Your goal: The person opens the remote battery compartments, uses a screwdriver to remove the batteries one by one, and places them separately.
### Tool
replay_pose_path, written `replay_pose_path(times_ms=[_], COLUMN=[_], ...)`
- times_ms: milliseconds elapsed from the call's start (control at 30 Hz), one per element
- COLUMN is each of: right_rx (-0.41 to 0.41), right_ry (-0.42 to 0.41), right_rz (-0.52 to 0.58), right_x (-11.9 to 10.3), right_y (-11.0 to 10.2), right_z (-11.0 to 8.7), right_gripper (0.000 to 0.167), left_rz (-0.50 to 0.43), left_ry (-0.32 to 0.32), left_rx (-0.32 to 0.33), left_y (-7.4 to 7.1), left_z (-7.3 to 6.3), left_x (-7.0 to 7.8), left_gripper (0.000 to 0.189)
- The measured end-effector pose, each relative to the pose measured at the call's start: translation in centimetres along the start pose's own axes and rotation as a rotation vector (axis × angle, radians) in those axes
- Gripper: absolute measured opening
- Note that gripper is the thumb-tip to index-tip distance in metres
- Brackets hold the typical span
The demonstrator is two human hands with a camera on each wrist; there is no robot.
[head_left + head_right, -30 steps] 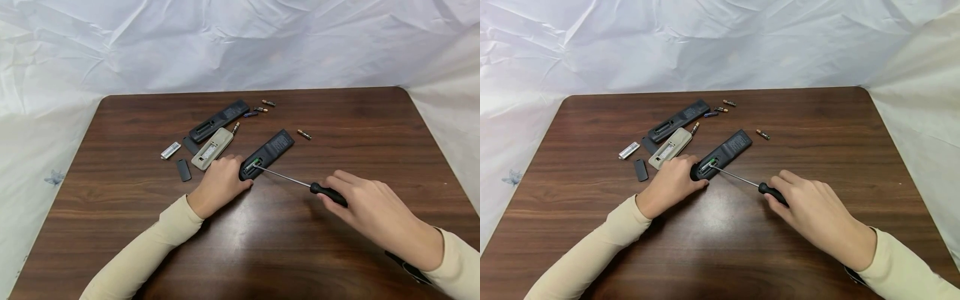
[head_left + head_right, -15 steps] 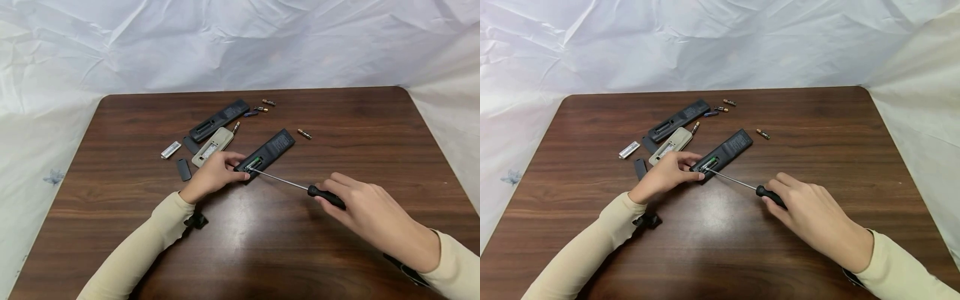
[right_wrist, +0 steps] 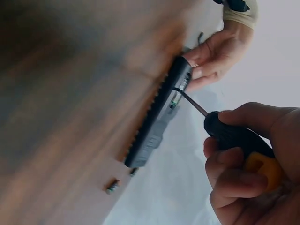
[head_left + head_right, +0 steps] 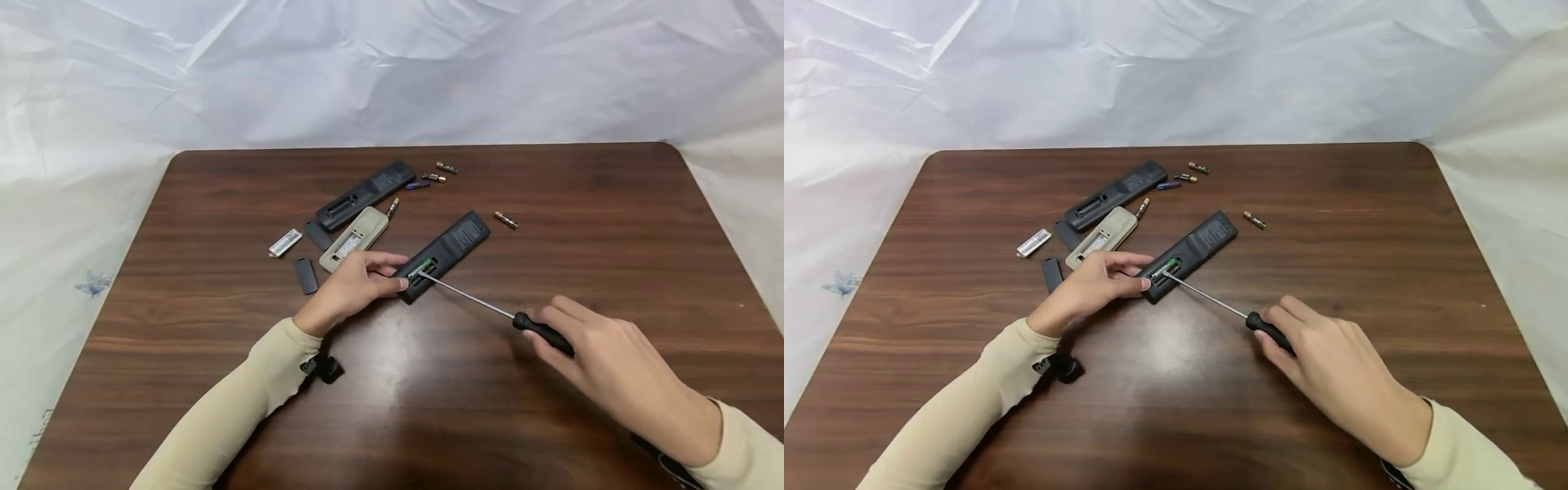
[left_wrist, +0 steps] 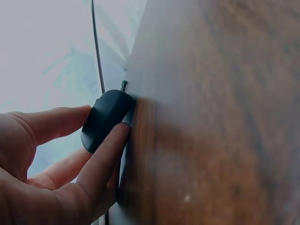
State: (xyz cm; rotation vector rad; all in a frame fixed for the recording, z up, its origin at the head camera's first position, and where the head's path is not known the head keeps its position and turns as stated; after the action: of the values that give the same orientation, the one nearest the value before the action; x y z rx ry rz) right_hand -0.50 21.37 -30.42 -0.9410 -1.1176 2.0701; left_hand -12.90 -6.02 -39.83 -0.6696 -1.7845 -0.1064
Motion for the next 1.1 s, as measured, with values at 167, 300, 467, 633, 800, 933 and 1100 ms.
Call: replay_pose_path(times_ms=[167,300,467,633,800,933,1100], right_rx=[0.016,0.002,0.002,0.000,-0.004,-0.030,-0.074], right_ry=[-0.012,-0.036,-0.043,-0.046,-0.027,0.003,0.049], right_rz=[0.007,0.024,0.038,0.048,0.070,0.078,0.084], right_x=[-0.1,-0.1,0.1,0.5,1.0,1.2,1.6], right_y=[0.3,0.8,1.1,1.2,0.5,0.0,-0.3], right_z=[-0.8,-0.8,-0.8,-0.6,-0.1,0.3,1.0], right_gripper=[0.056,0.056,0.055,0.052,0.051,0.028,0.018], left_rz=[0.004,0.016,0.000,-0.051,-0.203,-0.293,-0.311], left_ry=[0.009,0.012,0.014,-0.008,-0.055,-0.100,-0.116], left_rx=[0.006,0.007,-0.014,-0.030,-0.045,-0.041,-0.040], left_y=[0.4,0.4,0.4,0.3,0.3,0.1,0.2], left_z=[0.1,-0.1,-0.1,-0.2,0.0,0.1,0.2], left_x=[0.1,0.0,0.0,0.0,-0.3,-0.4,-0.3], left_gripper=[0.042,0.042,0.043,0.044,0.044,0.042,0.041])
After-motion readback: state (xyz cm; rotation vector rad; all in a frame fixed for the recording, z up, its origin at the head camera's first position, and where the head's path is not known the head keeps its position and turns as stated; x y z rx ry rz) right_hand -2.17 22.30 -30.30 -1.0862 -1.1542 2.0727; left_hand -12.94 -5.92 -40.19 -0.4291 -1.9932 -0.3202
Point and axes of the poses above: each hand's wrist, its own z-axis towards the middle knuckle, its own y-axis out of the palm, x = y × z, the point moved 6 cm from there along z, towards the middle knuckle, and after that the axes turned 5 degrees about z, right-handed, at the moved point
